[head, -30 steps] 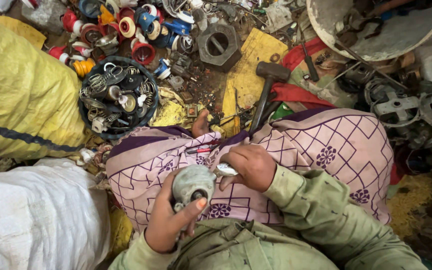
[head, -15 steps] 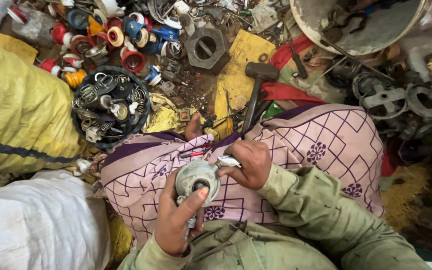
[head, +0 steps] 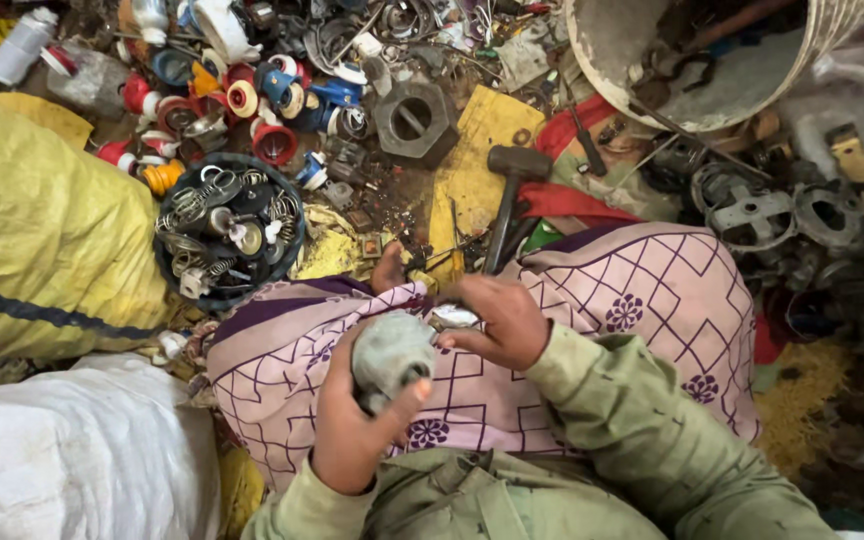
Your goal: The person sits on the floor and uses a hammer to strike a small mechanical part, then disassembles it by hand to remove a metal pin. They reassemble the part and strike it again with the hammer.
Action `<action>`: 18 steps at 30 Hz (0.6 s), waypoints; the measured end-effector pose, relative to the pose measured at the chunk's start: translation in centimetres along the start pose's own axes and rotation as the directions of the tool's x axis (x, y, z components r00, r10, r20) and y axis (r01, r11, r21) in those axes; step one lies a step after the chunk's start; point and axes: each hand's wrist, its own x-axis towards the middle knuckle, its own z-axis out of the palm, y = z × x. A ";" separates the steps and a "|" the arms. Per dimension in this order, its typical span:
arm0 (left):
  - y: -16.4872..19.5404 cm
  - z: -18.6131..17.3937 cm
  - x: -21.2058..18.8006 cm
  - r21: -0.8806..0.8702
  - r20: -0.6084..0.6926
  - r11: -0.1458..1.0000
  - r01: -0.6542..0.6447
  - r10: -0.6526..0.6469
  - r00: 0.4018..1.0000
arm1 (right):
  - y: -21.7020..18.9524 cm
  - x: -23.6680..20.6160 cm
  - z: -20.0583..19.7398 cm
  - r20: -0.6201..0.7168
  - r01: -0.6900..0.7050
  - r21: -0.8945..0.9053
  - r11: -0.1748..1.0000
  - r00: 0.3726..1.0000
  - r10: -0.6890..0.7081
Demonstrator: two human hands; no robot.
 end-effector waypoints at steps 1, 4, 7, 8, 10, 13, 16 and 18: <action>0.2 -0.2 -0.3 0.121 0.022 0.987 -0.109 0.107 0.994 | -0.1 -0.1 -0.5 0.016 0.027 0.067 0.997 0.999 -0.029; 1.0 -1.1 -0.8 0.449 0.100 0.866 -0.221 0.198 0.975 | -0.7 0.2 -1.5 0.039 0.079 0.002 0.997 0.996 -0.079; 2.2 -2.0 -0.7 0.588 0.160 0.766 -0.260 0.205 0.966 | -1.3 1.0 -2.2 0.142 0.031 0.084 0.996 0.989 -0.042; 2.6 -2.3 -0.6 0.610 0.181 0.741 -0.280 0.213 0.960 | -1.5 1.3 -2.4 0.181 0.060 0.089 0.994 0.981 -0.076; 3.2 -2.7 -0.5 0.626 0.232 0.726 -0.285 0.175 0.957 | -2.0 1.5 -2.2 0.261 0.108 0.106 0.988 0.956 -0.132; 3.7 -3.0 -0.5 0.652 0.307 0.723 -0.229 0.025 0.951 | -2.5 0.9 -0.3 0.296 0.107 0.024 0.994 0.949 -0.109; 3.8 -3.3 -0.4 0.624 0.350 0.754 -0.204 -0.036 0.936 | -2.8 -0.5 3.2 0.339 -0.132 0.009 0.991 0.933 0.121; 3.8 -3.5 -0.3 0.577 0.366 0.793 -0.193 -0.039 0.930 | -2.3 -1.3 4.7 0.289 -0.132 0.170 0.976 0.954 0.079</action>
